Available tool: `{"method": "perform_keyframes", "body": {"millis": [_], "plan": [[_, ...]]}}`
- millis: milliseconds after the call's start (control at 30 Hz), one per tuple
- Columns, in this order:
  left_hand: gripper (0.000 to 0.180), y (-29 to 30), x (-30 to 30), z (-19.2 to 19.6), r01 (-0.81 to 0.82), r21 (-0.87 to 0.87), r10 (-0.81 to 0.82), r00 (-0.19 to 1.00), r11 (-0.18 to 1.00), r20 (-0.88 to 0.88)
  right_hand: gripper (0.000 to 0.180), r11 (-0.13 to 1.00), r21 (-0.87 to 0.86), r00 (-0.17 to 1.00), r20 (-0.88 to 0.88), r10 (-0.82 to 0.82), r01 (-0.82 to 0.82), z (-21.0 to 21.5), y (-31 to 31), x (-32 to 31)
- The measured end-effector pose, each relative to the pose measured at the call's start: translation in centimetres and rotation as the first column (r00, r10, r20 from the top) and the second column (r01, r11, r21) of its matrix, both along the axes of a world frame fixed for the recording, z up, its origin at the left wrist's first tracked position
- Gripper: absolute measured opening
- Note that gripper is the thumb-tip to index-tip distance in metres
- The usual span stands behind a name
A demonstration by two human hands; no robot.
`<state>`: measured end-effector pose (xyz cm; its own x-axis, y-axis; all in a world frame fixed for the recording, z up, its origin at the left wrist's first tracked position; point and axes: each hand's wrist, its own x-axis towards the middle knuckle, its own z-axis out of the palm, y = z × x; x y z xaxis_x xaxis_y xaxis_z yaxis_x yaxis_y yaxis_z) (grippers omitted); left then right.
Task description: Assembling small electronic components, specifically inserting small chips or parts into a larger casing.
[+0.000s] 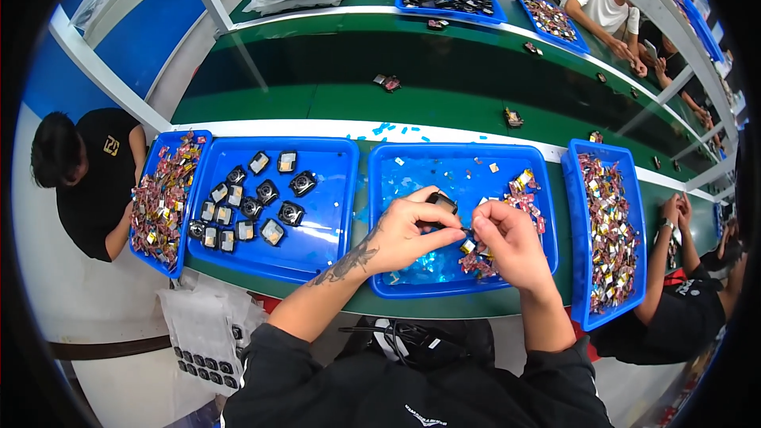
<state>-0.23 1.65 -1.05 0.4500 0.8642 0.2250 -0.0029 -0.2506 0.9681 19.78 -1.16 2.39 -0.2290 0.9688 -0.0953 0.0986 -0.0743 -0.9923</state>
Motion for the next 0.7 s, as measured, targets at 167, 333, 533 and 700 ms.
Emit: {"method": "perform_keyframes", "body": {"millis": [167, 333, 533, 700], "plan": [[0.014, 0.0, 0.1, 0.3, 0.047, -0.097, -0.041, 0.998, 0.994, 0.056, 0.015, 0.994, 0.089, 0.98, 0.197, 0.042, -0.06, -0.8, 0.8, -0.4], [0.012, -0.2, 0.3, 0.6, -0.051, -0.101, 0.054, 0.998, 0.994, 0.03, 0.008, 0.978, 0.1, 0.981, -0.088, -0.173, 0.182, -1.2, -0.2, -0.9], [0.012, -0.3, 0.5, 0.2, -0.045, -0.119, 0.047, 0.999, 0.992, 0.017, 0.006, 0.998, 0.029, 0.99, -0.134, -0.046, 0.051, -0.5, 0.0, -0.6], [0.013, -0.2, 0.1, 0.4, -0.027, 0.022, 0.028, 0.999, 0.999, -0.036, 0.014, 0.964, -0.186, 0.945, -0.3, 0.131, -0.193, -1.2, 1.6, 0.2]]}}
